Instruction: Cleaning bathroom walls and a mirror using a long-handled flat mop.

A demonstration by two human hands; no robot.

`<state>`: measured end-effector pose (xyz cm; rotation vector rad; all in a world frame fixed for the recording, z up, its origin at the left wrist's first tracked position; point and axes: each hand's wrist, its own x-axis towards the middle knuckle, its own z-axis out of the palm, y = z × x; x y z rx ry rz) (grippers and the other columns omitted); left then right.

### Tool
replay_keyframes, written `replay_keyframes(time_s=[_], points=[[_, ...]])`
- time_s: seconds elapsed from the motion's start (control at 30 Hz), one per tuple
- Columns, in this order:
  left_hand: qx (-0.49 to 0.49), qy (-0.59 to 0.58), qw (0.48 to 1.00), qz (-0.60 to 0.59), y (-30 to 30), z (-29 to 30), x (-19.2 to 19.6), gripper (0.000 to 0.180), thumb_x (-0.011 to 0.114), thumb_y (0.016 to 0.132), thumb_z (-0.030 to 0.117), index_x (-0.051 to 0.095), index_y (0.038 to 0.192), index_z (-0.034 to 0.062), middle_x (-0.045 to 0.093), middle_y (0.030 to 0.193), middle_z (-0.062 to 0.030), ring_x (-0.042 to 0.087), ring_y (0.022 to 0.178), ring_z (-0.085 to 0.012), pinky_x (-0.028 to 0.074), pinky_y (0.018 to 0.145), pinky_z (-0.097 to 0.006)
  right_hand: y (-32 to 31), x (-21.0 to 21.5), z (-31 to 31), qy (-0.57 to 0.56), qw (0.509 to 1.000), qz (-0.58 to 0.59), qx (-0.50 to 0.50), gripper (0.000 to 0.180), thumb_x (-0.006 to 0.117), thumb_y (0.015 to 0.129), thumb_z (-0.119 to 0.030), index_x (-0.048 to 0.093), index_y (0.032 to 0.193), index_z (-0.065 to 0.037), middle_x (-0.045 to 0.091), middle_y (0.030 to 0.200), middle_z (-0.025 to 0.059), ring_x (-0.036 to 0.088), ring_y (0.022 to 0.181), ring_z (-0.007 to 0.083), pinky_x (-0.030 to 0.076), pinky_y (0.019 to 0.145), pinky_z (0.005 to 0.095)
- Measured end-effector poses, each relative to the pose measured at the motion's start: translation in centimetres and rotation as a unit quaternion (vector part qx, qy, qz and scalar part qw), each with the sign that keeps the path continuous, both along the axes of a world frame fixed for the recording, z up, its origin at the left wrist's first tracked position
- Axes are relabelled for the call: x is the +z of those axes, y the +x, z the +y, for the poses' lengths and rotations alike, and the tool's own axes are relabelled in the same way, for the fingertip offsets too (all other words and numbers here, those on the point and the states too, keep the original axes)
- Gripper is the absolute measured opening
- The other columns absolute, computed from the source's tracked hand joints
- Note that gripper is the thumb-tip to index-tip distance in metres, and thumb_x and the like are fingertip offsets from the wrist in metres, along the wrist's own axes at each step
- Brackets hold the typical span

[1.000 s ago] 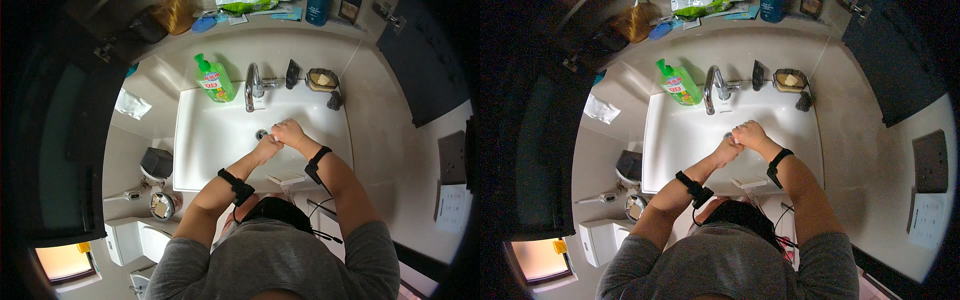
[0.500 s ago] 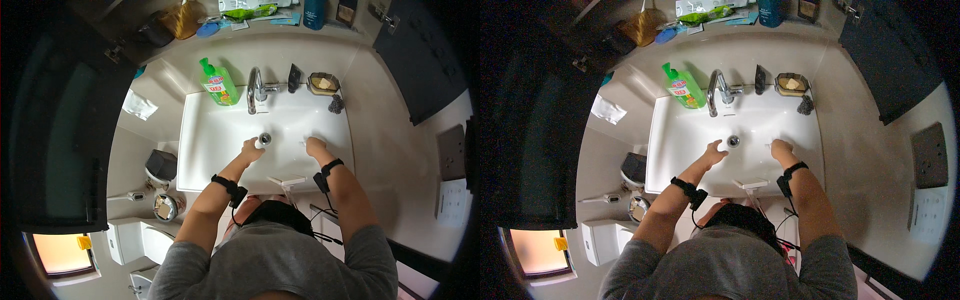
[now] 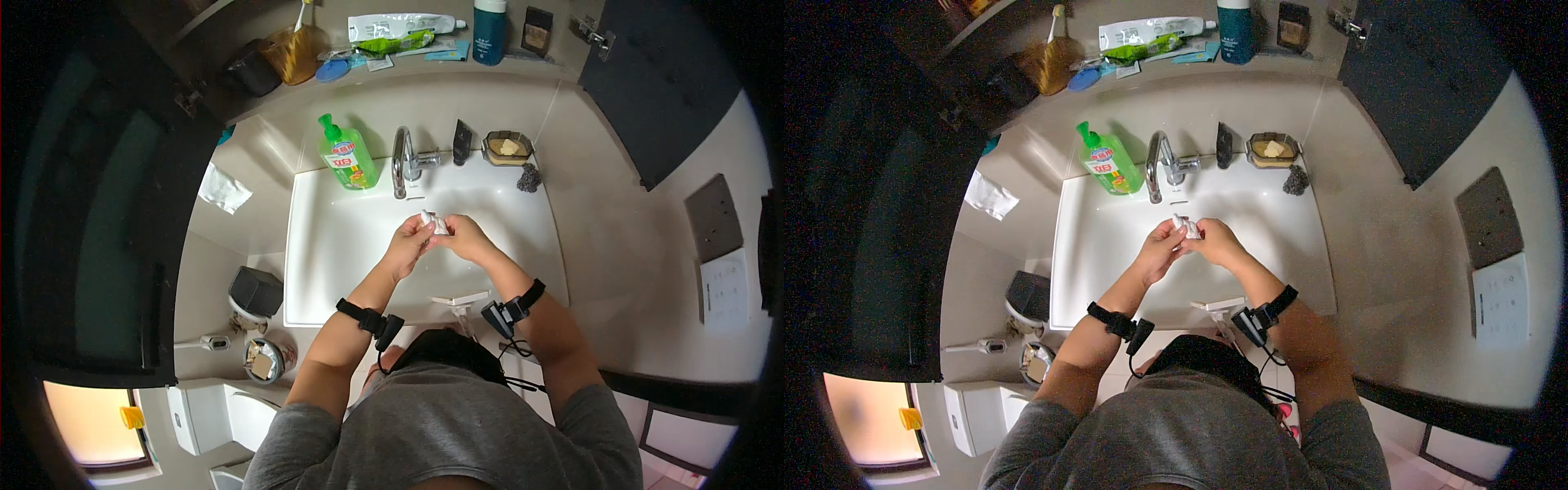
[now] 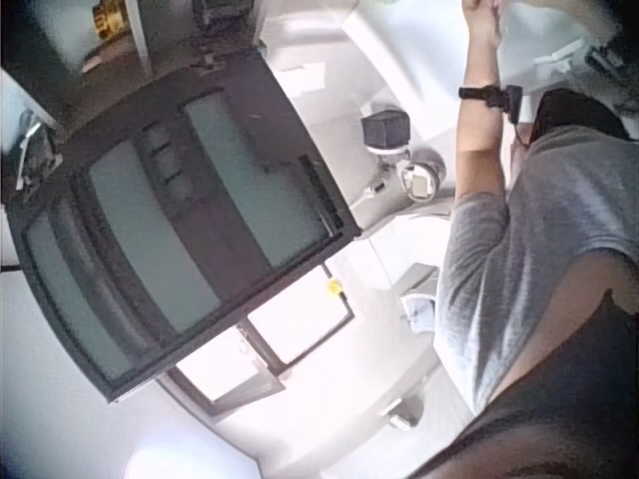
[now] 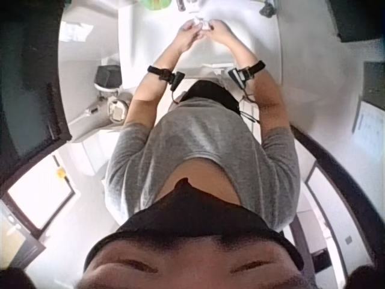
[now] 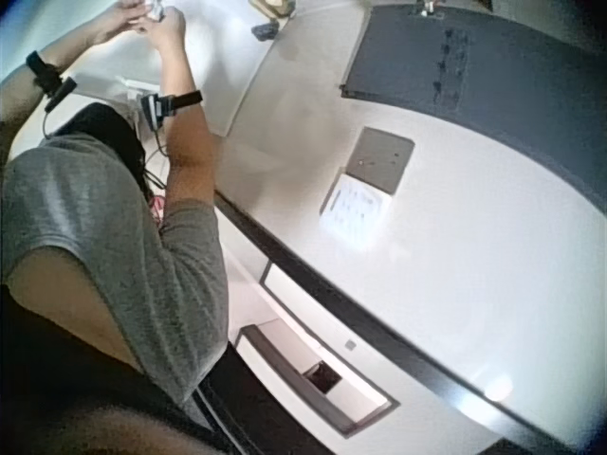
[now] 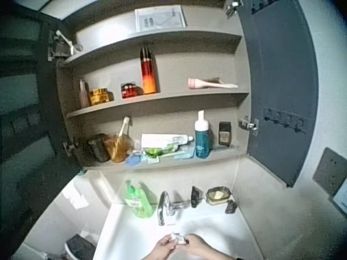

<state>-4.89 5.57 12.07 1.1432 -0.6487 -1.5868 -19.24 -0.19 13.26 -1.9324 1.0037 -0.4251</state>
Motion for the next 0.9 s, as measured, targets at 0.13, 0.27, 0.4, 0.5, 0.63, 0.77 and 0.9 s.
replay_keyframes(time_s=[0.13, 0.27, 0.4, 0.5, 0.63, 0.77, 0.9], points=[[0.008, -0.021, 1.000, 0.011, 2.1, 1.1, 0.1, 0.022, 0.050, 0.085, 0.017, 0.050, 0.106, 0.0094, 0.056, 0.092, 0.0002, 0.052, 0.080, -0.0073, 0.044, 0.072, -0.023, 1.1, 1.0, 1.7, 0.178, 0.977, -0.099, -0.062, 0.023, 0.060, 0.075, -0.019, 0.059, 0.085, 0.002, 0.058, 0.073, 0.0047, 0.053, 0.062, 0.0114, 0.043, 0.056, 0.0266], [0.076, -0.001, 0.996, -0.046, 5.1, 2.7, 0.1, 0.019, 0.048, 0.085, 0.014, 0.051, 0.103, 0.0092, 0.054, 0.083, 0.0029, 0.050, 0.074, -0.0062, 0.042, 0.065, -0.021, 2.9, 1.6, 2.6, 0.284, 0.933, -0.175, -0.134, 0.021, 0.054, 0.080, -0.020, 0.059, 0.085, 0.000, 0.058, 0.071, 0.0039, 0.052, 0.058, 0.0105, 0.043, 0.053, 0.0234], [0.107, 0.018, 0.988, -0.112, 7.5, 4.0, 0.8, 0.016, 0.051, 0.084, 0.015, 0.051, 0.098, 0.0092, 0.050, 0.079, 0.0034, 0.045, 0.068, -0.0062, 0.041, 0.060, -0.021, 5.2, 1.3, 3.2, 0.320, 0.907, -0.178, -0.208, 0.018, 0.049, 0.080, -0.020, 0.058, 0.086, -0.005, 0.054, 0.071, 0.0024, 0.049, 0.056, 0.0096, 0.040, 0.052, 0.0219], [0.121, 0.046, 0.989, -0.076, 9.4, 4.4, 0.6, 0.015, 0.050, 0.083, 0.017, 0.051, 0.096, 0.0079, 0.051, 0.079, 0.0019, 0.047, 0.069, -0.0081, 0.042, 0.059, -0.023, 7.0, 1.1, 3.9, 0.334, 0.879, -0.233, -0.248, 0.018, 0.049, 0.080, -0.019, 0.059, 0.091, -0.008, 0.054, 0.073, 0.0015, 0.048, 0.056, 0.0089, 0.040, 0.051, 0.0220], [0.139, 0.037, 0.973, 0.180, 11.3, 4.7, 0.8, 0.014, 0.046, 0.084, 0.018, 0.049, 0.089, 0.0047, 0.053, 0.076, -0.0026, 0.052, 0.062, -0.0116, 0.044, 0.053, -0.024, 8.6, 0.9, 5.1, 0.283, 0.947, -0.136, -0.065, 0.022, 0.050, 0.078, -0.014, 0.057, 0.098, -0.009, 0.055, 0.075, 0.0005, 0.050, 0.063, 0.0083, 0.041, 0.056, 0.0219], [0.108, 0.034, 0.984, 0.137, 11.5, 4.8, 0.5, 0.013, 0.046, 0.084, 0.016, 0.050, 0.086, 0.0040, 0.056, 0.077, -0.0050, 0.055, 0.064, -0.0136, 0.046, 0.055, -0.025, 9.2, -1.0, 4.8, 0.182, 0.980, -0.074, 0.021, 0.023, 0.052, 0.076, -0.010, 0.057, 0.098, -0.004, 0.056, 0.080, 0.0009, 0.050, 0.069, 0.0085, 0.041, 0.062, 0.0216], [0.062, -0.037, 0.994, 0.084, 10.9, 5.4, 1.0, 0.015, 0.054, 0.081, 0.015, 0.052, 0.090, 0.0027, 0.058, 0.081, -0.0053, 0.056, 0.066, -0.0138, 0.047, 0.056, -0.026, 10.7, 2.3, 6.2, 0.202, 0.962, -0.170, -0.062, 0.017, 0.058, 0.075, -0.013, 0.059, 0.087, -0.001, 0.055, 0.071, 0.0030, 0.050, 0.068, 0.0089, 0.040, 0.055, 0.0232]])
